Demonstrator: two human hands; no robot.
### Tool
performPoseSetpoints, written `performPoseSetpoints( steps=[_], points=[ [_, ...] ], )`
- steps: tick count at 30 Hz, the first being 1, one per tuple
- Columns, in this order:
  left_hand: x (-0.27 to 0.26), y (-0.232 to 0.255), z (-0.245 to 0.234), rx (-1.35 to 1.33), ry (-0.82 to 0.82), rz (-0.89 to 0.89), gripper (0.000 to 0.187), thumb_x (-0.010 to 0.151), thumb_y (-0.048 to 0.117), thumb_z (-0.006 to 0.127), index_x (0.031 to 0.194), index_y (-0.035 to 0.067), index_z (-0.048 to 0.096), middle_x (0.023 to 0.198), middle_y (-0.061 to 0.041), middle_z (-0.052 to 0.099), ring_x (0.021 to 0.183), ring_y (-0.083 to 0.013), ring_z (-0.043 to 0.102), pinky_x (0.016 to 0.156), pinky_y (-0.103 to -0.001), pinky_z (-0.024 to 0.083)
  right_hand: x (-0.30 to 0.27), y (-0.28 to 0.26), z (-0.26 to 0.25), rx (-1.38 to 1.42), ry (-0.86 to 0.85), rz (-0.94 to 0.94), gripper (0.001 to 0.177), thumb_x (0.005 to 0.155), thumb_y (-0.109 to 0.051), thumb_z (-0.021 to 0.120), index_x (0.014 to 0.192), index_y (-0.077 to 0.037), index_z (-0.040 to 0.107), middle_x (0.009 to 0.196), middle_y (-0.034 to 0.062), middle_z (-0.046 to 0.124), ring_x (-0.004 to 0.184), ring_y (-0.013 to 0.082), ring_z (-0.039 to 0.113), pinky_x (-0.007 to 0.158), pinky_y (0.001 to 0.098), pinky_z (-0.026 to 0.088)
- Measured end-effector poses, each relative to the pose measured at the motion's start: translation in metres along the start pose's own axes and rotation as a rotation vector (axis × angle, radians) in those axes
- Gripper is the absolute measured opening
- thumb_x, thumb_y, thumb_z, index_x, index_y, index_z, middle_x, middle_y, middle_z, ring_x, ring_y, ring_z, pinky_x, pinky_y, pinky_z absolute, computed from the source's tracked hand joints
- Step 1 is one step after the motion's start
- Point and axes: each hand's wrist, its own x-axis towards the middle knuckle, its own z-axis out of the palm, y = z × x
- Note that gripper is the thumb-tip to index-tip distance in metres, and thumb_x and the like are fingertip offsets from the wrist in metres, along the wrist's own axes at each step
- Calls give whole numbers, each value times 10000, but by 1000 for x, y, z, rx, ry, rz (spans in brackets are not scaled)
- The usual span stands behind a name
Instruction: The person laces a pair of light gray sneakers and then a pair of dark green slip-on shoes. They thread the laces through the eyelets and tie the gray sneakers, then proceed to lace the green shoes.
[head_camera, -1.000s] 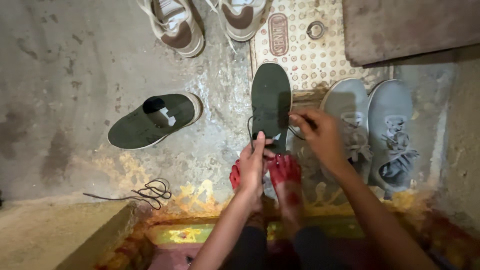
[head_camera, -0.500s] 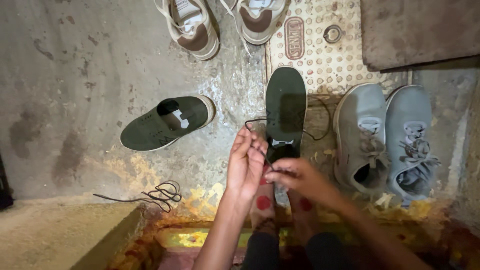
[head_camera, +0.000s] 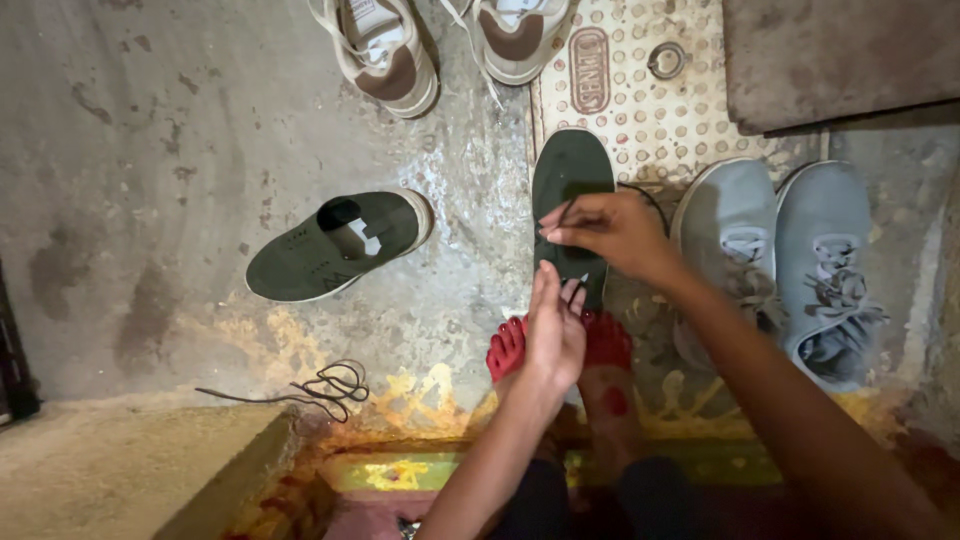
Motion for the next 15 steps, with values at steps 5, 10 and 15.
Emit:
performPoseSetpoints(
  steps=[5,10,15],
  points=[
    [1,-9,-15,-72,-68,53,637,1024,329,576,1542,47,336,1416,-64,504,1302,-238,470,1160,-399,353,6,13,4,5,15,-129,245,910,-87,739,1136,8,744,1073,74,786,963,116,736,881,276,597],
    [5,-14,-20,-122,-8,44,624,1003,312,595,1530,76,358,1391,-50,502,1302,-232,472,1171,-406,359,12,-1,-1,-317,8,-239,232,898,-112,765,1118,-42,767,1016,72,798,881,132,758,823,279,589],
    [9,-15,-20,-132,-16,69,671,994,302,629,1532,24,339,1380,-39,521,1287,-213,490,1171,-392,374,22,-19,-9,-350,-145,-280,232,882,-83,725,1105,-17,736,1009,115,785,929,202,769,830,317,573]
  ],
)
